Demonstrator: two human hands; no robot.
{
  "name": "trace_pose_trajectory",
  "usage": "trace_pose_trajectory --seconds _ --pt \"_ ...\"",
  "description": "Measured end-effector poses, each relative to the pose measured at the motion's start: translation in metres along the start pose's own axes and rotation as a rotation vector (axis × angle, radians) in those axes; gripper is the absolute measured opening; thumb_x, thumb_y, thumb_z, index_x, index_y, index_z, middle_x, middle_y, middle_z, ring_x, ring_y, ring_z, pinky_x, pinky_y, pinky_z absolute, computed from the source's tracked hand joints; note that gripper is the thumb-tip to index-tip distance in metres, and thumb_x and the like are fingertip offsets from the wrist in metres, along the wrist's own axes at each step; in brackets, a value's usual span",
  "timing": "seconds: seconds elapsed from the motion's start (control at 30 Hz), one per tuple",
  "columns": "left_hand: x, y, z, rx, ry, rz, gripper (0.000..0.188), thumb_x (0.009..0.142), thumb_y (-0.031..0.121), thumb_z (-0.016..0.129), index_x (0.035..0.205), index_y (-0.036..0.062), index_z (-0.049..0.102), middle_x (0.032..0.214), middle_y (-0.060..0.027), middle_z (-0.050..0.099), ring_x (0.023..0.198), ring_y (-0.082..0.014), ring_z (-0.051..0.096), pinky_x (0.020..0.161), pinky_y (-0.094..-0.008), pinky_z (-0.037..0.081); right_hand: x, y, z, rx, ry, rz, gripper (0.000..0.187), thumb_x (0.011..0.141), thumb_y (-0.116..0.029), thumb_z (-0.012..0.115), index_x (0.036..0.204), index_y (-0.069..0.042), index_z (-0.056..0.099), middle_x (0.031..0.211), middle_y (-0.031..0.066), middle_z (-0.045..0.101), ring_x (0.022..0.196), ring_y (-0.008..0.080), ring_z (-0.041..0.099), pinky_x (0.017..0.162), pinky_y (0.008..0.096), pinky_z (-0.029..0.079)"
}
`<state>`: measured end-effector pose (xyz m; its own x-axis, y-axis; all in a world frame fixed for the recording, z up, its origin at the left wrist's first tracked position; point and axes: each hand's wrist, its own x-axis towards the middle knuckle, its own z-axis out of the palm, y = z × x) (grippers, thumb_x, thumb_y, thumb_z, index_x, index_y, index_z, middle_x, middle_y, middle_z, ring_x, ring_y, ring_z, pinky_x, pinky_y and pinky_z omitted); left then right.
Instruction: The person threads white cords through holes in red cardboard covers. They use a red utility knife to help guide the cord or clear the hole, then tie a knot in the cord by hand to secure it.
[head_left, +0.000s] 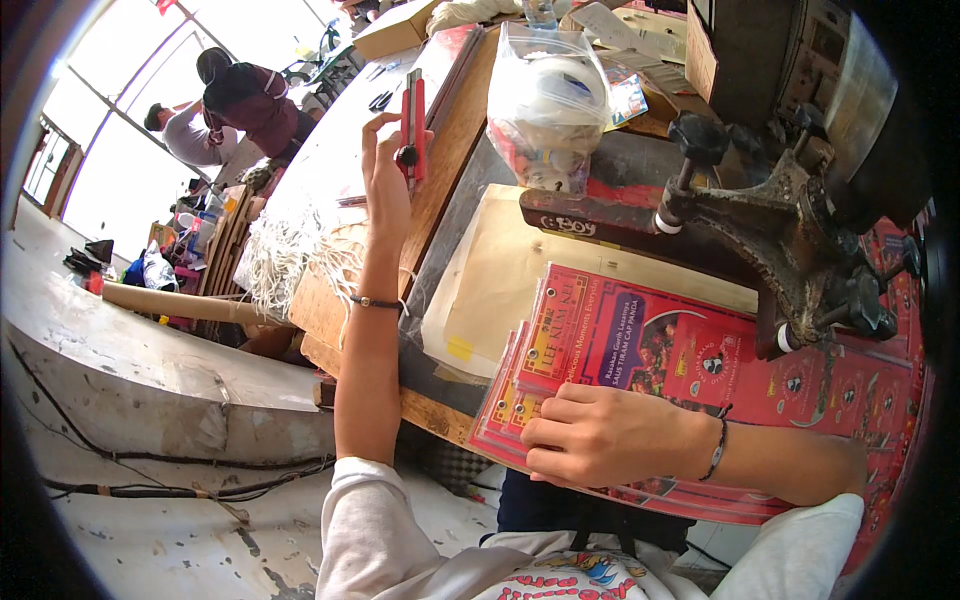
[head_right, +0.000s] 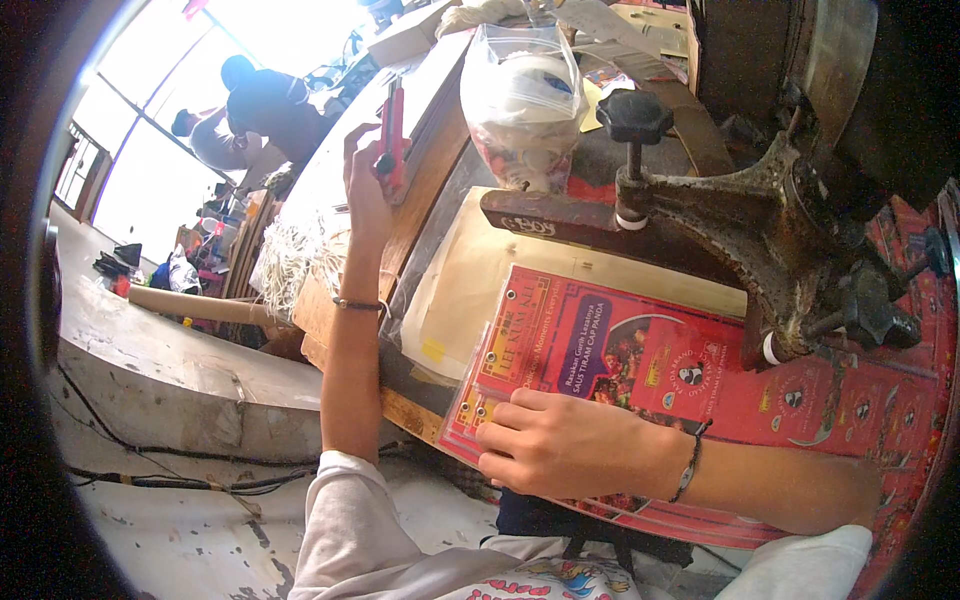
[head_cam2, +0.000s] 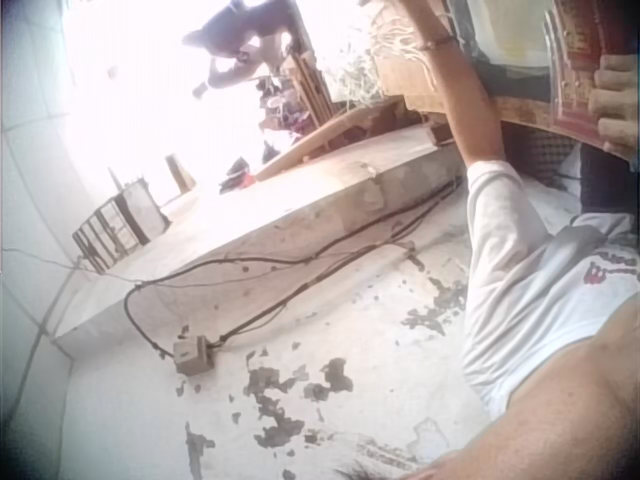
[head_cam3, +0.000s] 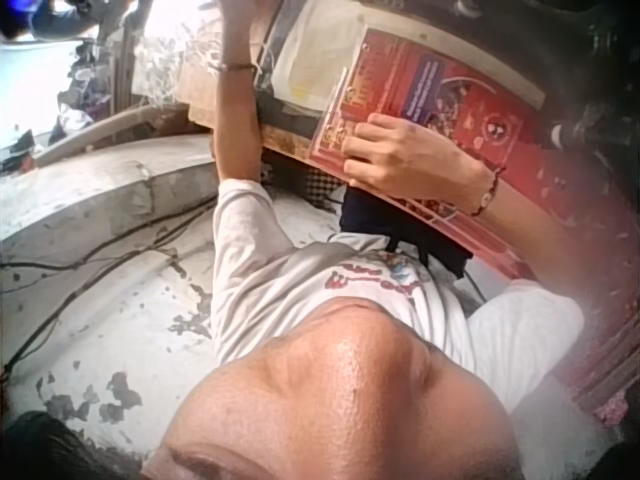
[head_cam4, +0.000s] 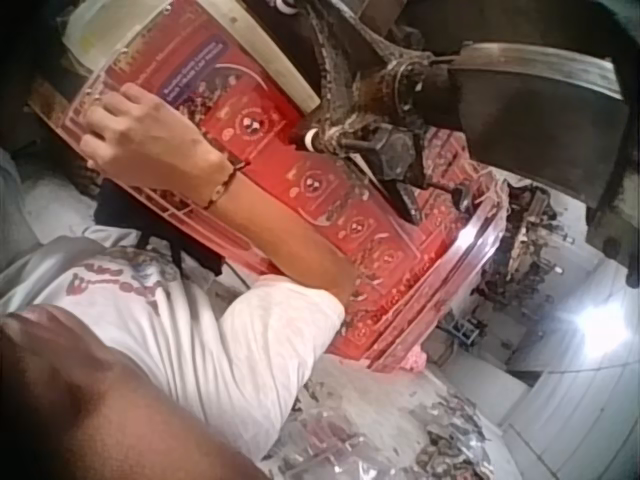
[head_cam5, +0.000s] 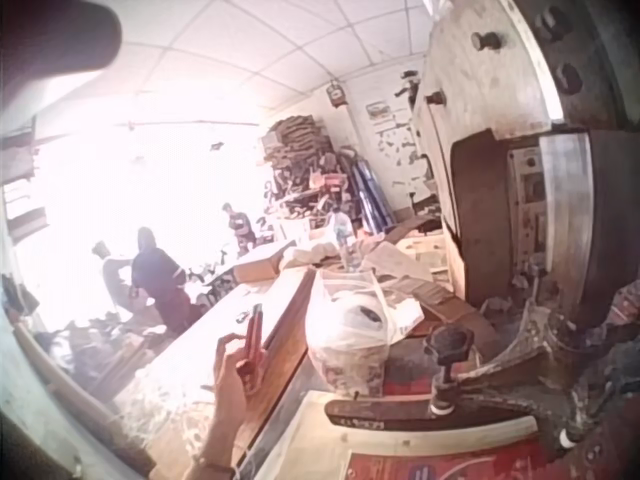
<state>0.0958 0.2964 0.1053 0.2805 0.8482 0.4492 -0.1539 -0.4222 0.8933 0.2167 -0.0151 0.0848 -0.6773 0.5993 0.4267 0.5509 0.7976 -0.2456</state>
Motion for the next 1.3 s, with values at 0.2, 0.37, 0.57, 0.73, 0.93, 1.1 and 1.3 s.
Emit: trace_pose_trajectory --seconds 0.2,0.37,0.57,0.73,0.93,1.1,1.3 --pt "0.002 -0.011 -0.009 -0.185 -0.172 -0.106 0.041 0.096 0.018 0.039 0.134 0.0063 0.048 0.1 -0.0158 0.069 0.068 -0.0113 0.058 0.057 -0.0257 0.047 0.0 -0.001 0.002 0.039 0.041 0.001 0.011 0.086 -0.02 0.062 0.084 -0.008 0.061 0.087 0.0032 0.058 0.092 0.0182 0.061 0.084 0.0318 0.049" --pt "0.001 -0.011 -0.005 -0.239 -0.31 -0.086 0.046 0.095 0.008 0.049 0.14 0.0036 0.044 0.117 -0.0164 0.065 0.086 -0.0129 0.061 0.074 -0.0286 0.054 0.001 -0.001 0.001 0.042 0.038 -0.001 0.014 0.089 -0.021 0.062 0.085 -0.008 0.061 0.088 0.0036 0.059 0.092 0.0185 0.062 0.085 0.0323 0.049" --pt "0.001 -0.014 -0.001 -0.096 -0.325 -0.122 0.043 0.094 0.01 0.069 0.131 0.0002 0.049 0.123 -0.0121 0.064 0.098 -0.0119 0.062 0.083 -0.028 0.055 0.001 -0.001 0.001 0.037 0.05 -0.004 0.014 0.088 -0.021 0.063 0.083 -0.008 0.061 0.086 0.0034 0.058 0.091 0.0182 0.062 0.084 0.0322 0.049" --pt "0.003 -0.016 -0.003 -0.032 -0.283 -0.114 0.027 0.097 0.012 0.067 0.119 -0.0003 0.057 0.114 -0.0102 0.068 0.091 -0.0118 0.064 0.081 -0.0275 0.056 0.001 -0.001 -0.001 0.01 0.002 -0.002 0.019 0.091 -0.026 0.067 0.084 -0.009 0.063 0.089 0.0028 0.063 0.089 0.0183 0.064 0.085 0.0328 0.052" --pt "-0.001 -0.013 -0.002 -0.059 -0.308 -0.137 0.029 0.101 0.012 0.058 0.128 -0.0003 0.057 0.113 -0.0075 0.067 0.095 -0.0096 0.061 0.083 -0.0253 0.053 0.001 -0.001 -0.001 0.013 0.014 0.001 0.019 0.091 -0.026 0.067 0.084 -0.009 0.063 0.089 0.0026 0.063 0.088 0.018 0.064 0.085 0.0327 0.051" --pt "-0.001 -0.013 0.001 -0.281 -0.319 -0.186 0.03 0.1 0.012 0.063 0.126 -0.002 0.057 0.094 -0.0074 0.066 0.082 -0.0119 0.065 0.072 -0.0278 0.058 0.002 -0.002 -0.002 0.017 0.019 -0.002 0.019 0.091 -0.026 0.067 0.084 -0.009 0.063 0.089 0.0025 0.062 0.088 0.018 0.064 0.084 0.0326 0.051" --pt "0.001 -0.016 -0.002 -0.025 -0.172 -0.144 0.035 0.097 0.014 0.067 0.125 -0.0031 0.053 0.089 -0.0075 0.066 0.074 -0.0121 0.064 0.067 -0.0271 0.056 0.001 -0.002 0.001 0.028 0.037 -0.007 0.016 0.09 -0.024 0.065 0.084 -0.009 0.062 0.087 0.0025 0.06 0.089 0.0178 0.062 0.084 0.0322 0.05"
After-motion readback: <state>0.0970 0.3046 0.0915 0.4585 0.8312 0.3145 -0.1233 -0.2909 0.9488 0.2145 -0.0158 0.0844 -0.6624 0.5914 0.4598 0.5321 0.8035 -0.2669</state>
